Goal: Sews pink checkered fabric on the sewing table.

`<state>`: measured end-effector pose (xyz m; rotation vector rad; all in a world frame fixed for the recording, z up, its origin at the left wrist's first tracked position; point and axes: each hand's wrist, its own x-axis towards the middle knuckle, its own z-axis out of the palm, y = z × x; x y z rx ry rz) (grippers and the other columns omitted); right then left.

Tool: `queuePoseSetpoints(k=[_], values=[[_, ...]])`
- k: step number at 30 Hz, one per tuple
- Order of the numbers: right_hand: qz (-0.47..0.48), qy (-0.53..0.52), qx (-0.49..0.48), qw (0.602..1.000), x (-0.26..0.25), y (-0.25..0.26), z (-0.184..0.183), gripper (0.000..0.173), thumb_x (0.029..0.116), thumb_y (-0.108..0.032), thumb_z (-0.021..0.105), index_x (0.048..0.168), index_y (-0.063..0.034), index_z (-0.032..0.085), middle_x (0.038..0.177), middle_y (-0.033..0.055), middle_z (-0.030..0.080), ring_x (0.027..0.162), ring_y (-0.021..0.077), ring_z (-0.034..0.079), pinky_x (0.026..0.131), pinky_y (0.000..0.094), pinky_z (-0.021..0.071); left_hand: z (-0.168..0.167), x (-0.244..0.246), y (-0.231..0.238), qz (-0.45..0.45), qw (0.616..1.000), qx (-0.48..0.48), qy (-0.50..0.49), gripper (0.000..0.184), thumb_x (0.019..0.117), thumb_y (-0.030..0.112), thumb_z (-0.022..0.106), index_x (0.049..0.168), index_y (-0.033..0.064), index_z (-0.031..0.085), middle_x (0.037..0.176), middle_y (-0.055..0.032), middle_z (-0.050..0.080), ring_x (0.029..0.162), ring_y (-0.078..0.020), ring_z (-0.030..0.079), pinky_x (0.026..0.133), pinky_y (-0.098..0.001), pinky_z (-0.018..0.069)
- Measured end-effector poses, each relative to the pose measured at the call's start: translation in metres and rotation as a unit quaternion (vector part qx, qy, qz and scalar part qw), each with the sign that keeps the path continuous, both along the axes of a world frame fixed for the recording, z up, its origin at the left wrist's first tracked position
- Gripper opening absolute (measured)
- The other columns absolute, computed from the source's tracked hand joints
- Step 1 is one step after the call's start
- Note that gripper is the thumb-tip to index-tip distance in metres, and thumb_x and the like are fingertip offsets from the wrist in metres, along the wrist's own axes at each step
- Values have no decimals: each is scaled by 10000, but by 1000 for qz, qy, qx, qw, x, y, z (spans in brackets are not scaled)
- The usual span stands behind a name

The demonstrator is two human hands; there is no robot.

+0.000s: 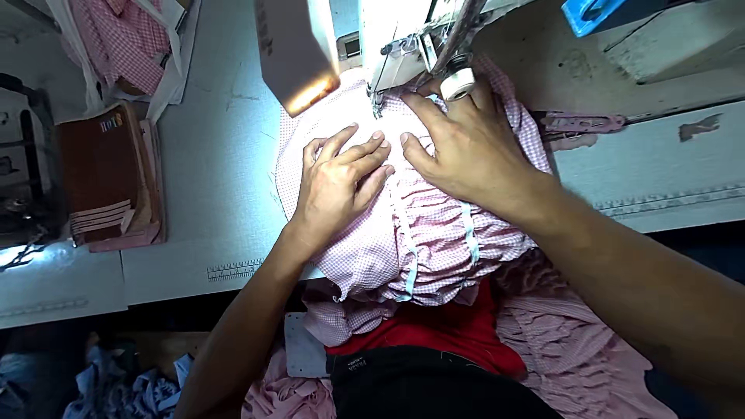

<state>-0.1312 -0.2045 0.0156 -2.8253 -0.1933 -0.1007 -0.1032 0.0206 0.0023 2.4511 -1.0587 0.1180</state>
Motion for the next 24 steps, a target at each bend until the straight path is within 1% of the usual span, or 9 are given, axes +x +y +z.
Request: queuePoseSetpoints(k=[4, 12, 16, 18, 20, 21, 22, 23, 24], values=[[8, -6, 6, 1000, -4, -5, -1, 560, 1043, -456, 374, 1499, -172, 532, 1494, 137, 521, 1398, 398, 433, 1102, 563, 374, -1, 5, -3, -3, 1000, -18, 11, 318, 1051, 384, 552, 1264, 272, 760, 1363, 99, 686, 1403, -181, 519, 1137, -500, 322], [-14, -17, -12, 1000, 9, -8, -3, 534, 1047, -427, 359, 1457, -156, 567, 1492, 174, 514, 1400, 425, 433, 1078, 595, 387, -4, 8, -4, -5, 1000, 9, -3, 361, 1077, 368, 483, 1340, 277, 713, 1434, 112, 635, 1447, -188, 474, 1175, -509, 295], [-24, -16, -14, 999, 8, -7, -3, 531, 1051, -425, 367, 1466, -158, 566, 1481, 166, 526, 1403, 409, 438, 1082, 574, 402, -6, 16, -2, -12, 1000, -4, -17, 336, 1071, 352, 502, 1292, 270, 742, 1394, 108, 664, 1421, -182, 502, 1155, -495, 319], [-17, -32, -4, 999, 2, -7, 1, 500, 1055, -407, 406, 1455, -164, 582, 1460, 149, 555, 1380, 375, 479, 1094, 537, 413, -6, 22, -1, -18, 999, -28, -2, 317, 1065, 341, 519, 1250, 262, 764, 1354, 108, 690, 1410, -180, 513, 1163, -502, 317], [12, -95, 25, 995, -15, -8, 9, 403, 1058, -286, 487, 1391, -124, 644, 1385, 149, 624, 1297, 340, 570, 1078, 484, 458, -1, 31, 1, -11, 996, -70, 46, 295, 1056, 324, 542, 1181, 226, 791, 1280, 91, 730, 1361, -158, 556, 1160, -490, 336], [21, -129, 45, 990, -28, -9, 17, 357, 1042, -190, 528, 1356, -97, 670, 1327, 158, 650, 1234, 336, 599, 1033, 462, 487, 4, 37, 1, 3, 994, -89, 63, 286, 1052, 305, 551, 1156, 193, 793, 1226, 55, 752, 1291, -147, 609, 1138, -461, 393], [18, -149, 58, 987, -41, -14, 23, 344, 1018, -101, 535, 1327, -69, 682, 1270, 176, 656, 1180, 344, 607, 983, 457, 502, 7, 45, 0, 20, 993, -102, 64, 270, 1047, 271, 559, 1152, 158, 782, 1178, 1, 758, 1190, -145, 665, 1074, -418, 479], [-3, -151, 57, 987, -54, -22, 27, 348, 1006, -57, 515, 1310, -56, 685, 1266, 185, 654, 1170, 353, 605, 969, 463, 503, 9, 51, -2, 37, 992, -100, 63, 268, 1041, 246, 554, 1183, 138, 754, 1172, -42, 744, 1124, -151, 686, 1003, -394, 523], [-36, -139, 43, 989, -63, -35, 29, 359, 1006, -45, 485, 1313, -44, 671, 1292, 207, 636, 1189, 382, 589, 979, 492, 490, 8, 59, -5, 49, 993, -90, 57, 282, 1036, 242, 548, 1226, 126, 720, 1210, -75, 717, 1134, -169, 673, 986, -394, 512]])
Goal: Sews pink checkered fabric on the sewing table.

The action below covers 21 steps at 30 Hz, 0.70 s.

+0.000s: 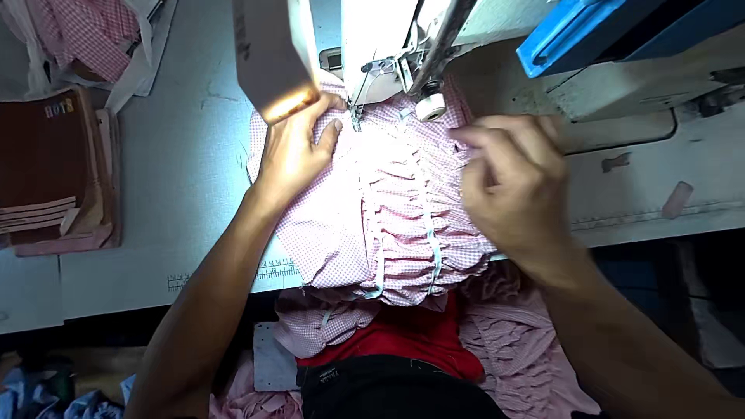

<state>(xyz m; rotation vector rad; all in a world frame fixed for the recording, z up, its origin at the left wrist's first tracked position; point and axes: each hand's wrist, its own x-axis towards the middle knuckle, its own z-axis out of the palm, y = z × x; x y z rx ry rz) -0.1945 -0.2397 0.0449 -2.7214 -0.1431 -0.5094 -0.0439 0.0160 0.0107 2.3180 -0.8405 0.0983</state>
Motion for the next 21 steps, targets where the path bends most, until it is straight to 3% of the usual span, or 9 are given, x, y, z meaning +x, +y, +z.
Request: queuePoseSetpoints(k=[3, 6, 10, 11, 14, 16, 18, 21], values=[[-94, 91, -26, 991, -17, -45, -9, 444, 1016, -99, 420, 1433, -17, 547, 1414, 294, 513, 1311, 512, 467, 1072, 637, 386, -2, 26, -7, -26, 998, 40, -29, 341, 1018, 251, 560, 1302, 117, 691, 1290, -104, 689, 1249, -205, 626, 1092, -406, 460], [-106, 126, -49, 985, -28, -70, -19, 432, 1104, -256, 429, 1460, -39, 541, 1386, 306, 530, 1286, 542, 490, 1048, 668, 401, 3, 47, -12, -96, 992, 43, -70, 225, 973, 217, 611, 1001, 57, 767, 1051, -125, 714, 1094, -235, 634, 1003, -401, 430], [-125, 107, -81, 983, -31, -70, -22, 408, 1112, -229, 402, 1396, 16, 561, 1250, 334, 569, 1170, 556, 547, 942, 654, 459, 8, 55, -17, -118, 986, 49, -107, 217, 929, 206, 635, 841, 30, 725, 949, -149, 716, 1022, -304, 637, 930, -450, 424], [-138, 102, -74, 982, -29, -70, -23, 396, 1101, -194, 387, 1365, 40, 566, 1225, 343, 568, 1149, 558, 555, 923, 654, 466, 9, 56, -19, -107, 988, 46, -100, 202, 907, 211, 642, 860, 28, 714, 972, -150, 708, 1035, -304, 632, 920, -456, 427], [-183, 80, -15, 980, -30, -67, -28, 383, 1087, -179, 387, 1297, 85, 569, 1195, 353, 575, 1102, 535, 594, 899, 643, 483, 16, 58, -16, -95, 993, 74, 4, 332, 884, 241, 677, 1182, 97, 710, 1280, -95, 623, 1247, -244, 552, 1021, -505, 407], [-203, 63, 16, 977, -31, -61, -33, 371, 1088, -185, 396, 1264, 93, 569, 1179, 339, 586, 1078, 499, 610, 895, 606, 498, 18, 64, -14, -122, 987, 95, 45, 199, 892, 253, 683, 1019, 121, 759, 1246, -70, 631, 1225, -252, 523, 1006, -536, 357], [-210, 55, 27, 976, -32, -58, -36, 363, 1089, -183, 401, 1261, 86, 572, 1178, 326, 589, 1074, 482, 615, 891, 587, 507, 20, 70, -14, -133, 982, 126, 41, 180, 910, 302, 681, 938, 146, 768, 1139, -29, 658, 1182, -233, 531, 999, -517, 356], [-211, 51, 30, 976, -31, -59, -37, 359, 1086, -185, 404, 1264, 77, 573, 1173, 321, 592, 1062, 475, 622, 874, 579, 513, 22, 71, -13, -133, 985, 106, -12, 219, 919, 310, 665, 869, 113, 747, 1010, -36, 662, 1095, -222, 551, 952, -462, 364]])
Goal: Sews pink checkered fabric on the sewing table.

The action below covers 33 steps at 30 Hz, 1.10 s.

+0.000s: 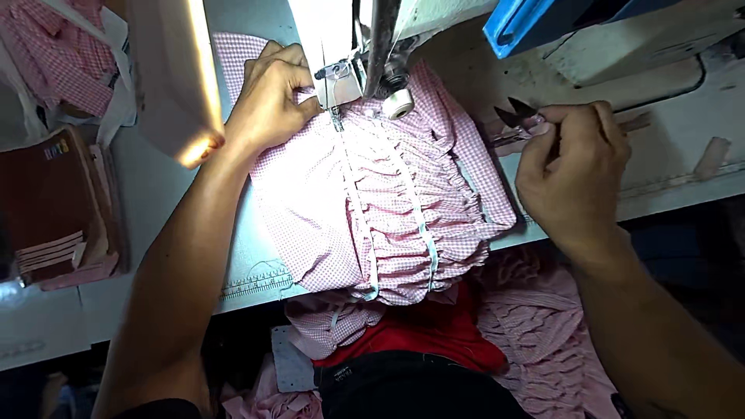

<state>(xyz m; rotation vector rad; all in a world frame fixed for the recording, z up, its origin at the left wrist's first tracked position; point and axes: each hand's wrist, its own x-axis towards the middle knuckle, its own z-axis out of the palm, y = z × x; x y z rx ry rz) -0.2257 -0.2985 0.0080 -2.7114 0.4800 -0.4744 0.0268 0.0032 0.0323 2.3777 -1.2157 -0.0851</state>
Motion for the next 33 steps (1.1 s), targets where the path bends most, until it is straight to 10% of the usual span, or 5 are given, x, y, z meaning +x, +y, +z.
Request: queuePoseSetpoints(k=[9, 14, 25, 30, 33], values=[[-3, -11, 1, 1000, 6, 0, 0, 372, 1093, -207, 400, 1252, 76, 581, 1166, 316, 596, 1059, 462, 617, 888, 580, 496, 12, 13, -17, 172, 959, -209, 86, 108, 930, 169, 681, 962, 73, 716, 871, 59, 654, 799, 62, 591, 769, -151, 502], [-19, 7, -27, 999, 11, 4, 2, 397, 1100, -220, 388, 1354, 2, 597, 1251, 312, 598, 1192, 488, 567, 1018, 613, 430, -16, 8, -31, 204, 971, -120, -39, 538, 834, 322, 768, 1204, -56, 674, 1196, -246, 682, 1191, -316, 617, 1061, -443, 427], [270, -30, 45, 961, 34, 122, 25, 390, 1061, -141, 457, 1410, -31, 592, 1357, 208, 588, 1270, 334, 558, 1038, 452, 476, -29, -146, 47, 150, 985, 85, 4, 626, 1083, 548, 280, 1585, 203, 422, 1664, -112, 351, 1558, -352, 265, 1228, -675, 143], [280, 75, -41, 956, 44, 122, 9, 509, 1076, -346, 416, 1542, -152, 484, 1556, 142, 461, 1420, 397, 417, 1073, 579, 411, -15, -41, 90, 37, 981, 96, -162, 597, 1081, 547, 319, 1475, 160, 545, 1513, -168, 530, 1429, -371, 466, 1182, -593, 314], [258, 74, -40, 962, 48, 121, 7, 522, 1053, -356, 422, 1543, -188, 485, 1561, 116, 462, 1425, 377, 415, 1069, 578, 406, 1, -99, 56, 161, 978, 52, -123, 505, 1072, 396, 396, 1446, 108, 575, 1447, -194, 570, 1352, -385, 517, 1095, -555, 416]])
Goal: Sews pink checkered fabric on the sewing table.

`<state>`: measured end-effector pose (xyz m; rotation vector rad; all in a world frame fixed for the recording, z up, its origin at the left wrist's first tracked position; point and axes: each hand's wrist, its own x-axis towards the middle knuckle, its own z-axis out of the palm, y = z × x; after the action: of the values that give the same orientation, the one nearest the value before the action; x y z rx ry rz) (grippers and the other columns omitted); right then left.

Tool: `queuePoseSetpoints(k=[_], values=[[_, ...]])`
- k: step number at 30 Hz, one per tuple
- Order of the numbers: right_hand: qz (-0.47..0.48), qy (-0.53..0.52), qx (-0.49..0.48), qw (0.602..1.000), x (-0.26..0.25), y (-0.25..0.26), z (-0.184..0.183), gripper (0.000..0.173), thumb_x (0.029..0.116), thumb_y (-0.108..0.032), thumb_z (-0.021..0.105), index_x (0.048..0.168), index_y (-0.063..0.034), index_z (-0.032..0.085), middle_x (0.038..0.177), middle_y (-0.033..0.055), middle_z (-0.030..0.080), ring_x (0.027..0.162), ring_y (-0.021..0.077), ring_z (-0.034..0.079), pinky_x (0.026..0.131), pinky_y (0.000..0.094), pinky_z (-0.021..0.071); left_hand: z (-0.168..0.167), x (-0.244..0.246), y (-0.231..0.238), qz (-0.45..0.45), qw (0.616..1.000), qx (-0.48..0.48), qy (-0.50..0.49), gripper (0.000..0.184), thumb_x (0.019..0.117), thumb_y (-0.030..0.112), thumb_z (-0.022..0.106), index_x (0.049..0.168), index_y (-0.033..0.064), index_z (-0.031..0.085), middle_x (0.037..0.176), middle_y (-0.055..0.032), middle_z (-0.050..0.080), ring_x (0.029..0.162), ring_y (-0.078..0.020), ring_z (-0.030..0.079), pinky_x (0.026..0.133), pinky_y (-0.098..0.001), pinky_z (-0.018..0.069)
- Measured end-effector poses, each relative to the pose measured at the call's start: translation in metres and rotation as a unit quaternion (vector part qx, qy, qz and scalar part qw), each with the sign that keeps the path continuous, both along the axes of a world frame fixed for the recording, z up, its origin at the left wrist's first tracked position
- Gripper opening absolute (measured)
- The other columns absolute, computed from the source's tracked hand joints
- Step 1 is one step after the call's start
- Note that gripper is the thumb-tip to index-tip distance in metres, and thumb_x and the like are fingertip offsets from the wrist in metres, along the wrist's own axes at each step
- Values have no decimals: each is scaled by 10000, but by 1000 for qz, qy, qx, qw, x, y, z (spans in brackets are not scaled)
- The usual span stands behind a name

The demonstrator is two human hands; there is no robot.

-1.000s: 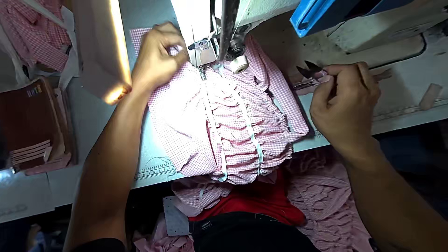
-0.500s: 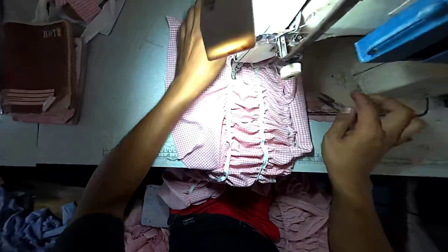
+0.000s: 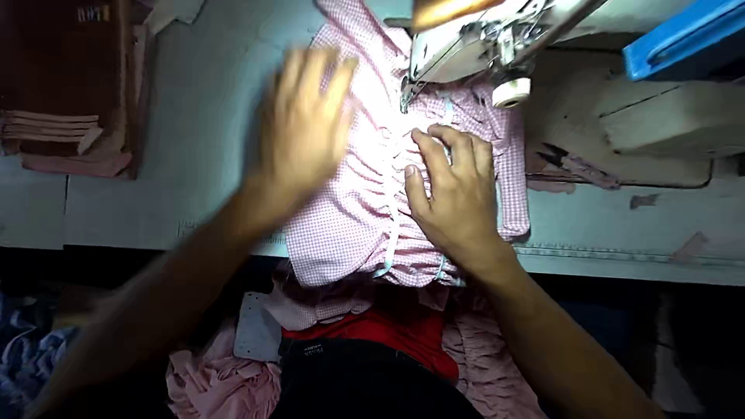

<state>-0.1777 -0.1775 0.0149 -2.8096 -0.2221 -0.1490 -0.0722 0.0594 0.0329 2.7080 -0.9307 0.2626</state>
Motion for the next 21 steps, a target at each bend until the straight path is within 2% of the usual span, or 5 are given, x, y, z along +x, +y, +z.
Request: queuePoseSetpoints(k=[5, 8, 13, 16, 21], values=[[-22, 34, 24, 999, -12, 5, 4, 544, 1045, -341, 435, 1567, -190, 445, 1603, 134, 397, 1445, 403, 369, 1061, 612, 390, -25, -1, 15, -162, 986, -33, -26, 691, 1015, 641, 422, 1491, 156, 546, 1548, -209, 485, 1459, -387, 427, 1212, -597, 272], [-18, 26, 61, 998, 2, 0, 14, 486, 1041, -316, 465, 1488, -141, 545, 1534, 127, 485, 1380, 381, 445, 1057, 581, 406, -7, -5, -4, -198, 976, -70, -48, 751, 949, 684, 470, 1402, 107, 633, 1428, -159, 615, 1380, -363, 514, 1185, -575, 318], [-64, -16, 57, 996, 36, -8, 2, 410, 1079, -372, 419, 1351, -189, 667, 1323, 122, 629, 1275, 353, 517, 1083, 523, 378, -26, -34, -26, -168, 984, -50, 32, 388, 1049, 431, 511, 1297, 233, 735, 1392, 25, 673, 1434, -272, 495, 1227, -543, 288], [-77, -9, 33, 996, 44, -11, -5, 427, 1056, -436, 418, 1347, -241, 660, 1362, 128, 598, 1323, 366, 481, 1096, 559, 350, -27, -59, -30, -209, 974, -90, -8, 276, 1024, 179, 545, 1155, 117, 779, 1238, -60, 747, 1311, -284, 612, 1194, -531, 369], [-65, -15, 28, 997, 39, -15, -5, 425, 1013, -304, 438, 1374, -226, 649, 1314, 140, 608, 1268, 356, 520, 1046, 524, 403, -40, -129, -29, -238, 958, -161, 10, 219, 1009, 85, 580, 1107, -5, 754, 1143, -163, 761, 1182, -279, 703, 1088, -424, 528]])
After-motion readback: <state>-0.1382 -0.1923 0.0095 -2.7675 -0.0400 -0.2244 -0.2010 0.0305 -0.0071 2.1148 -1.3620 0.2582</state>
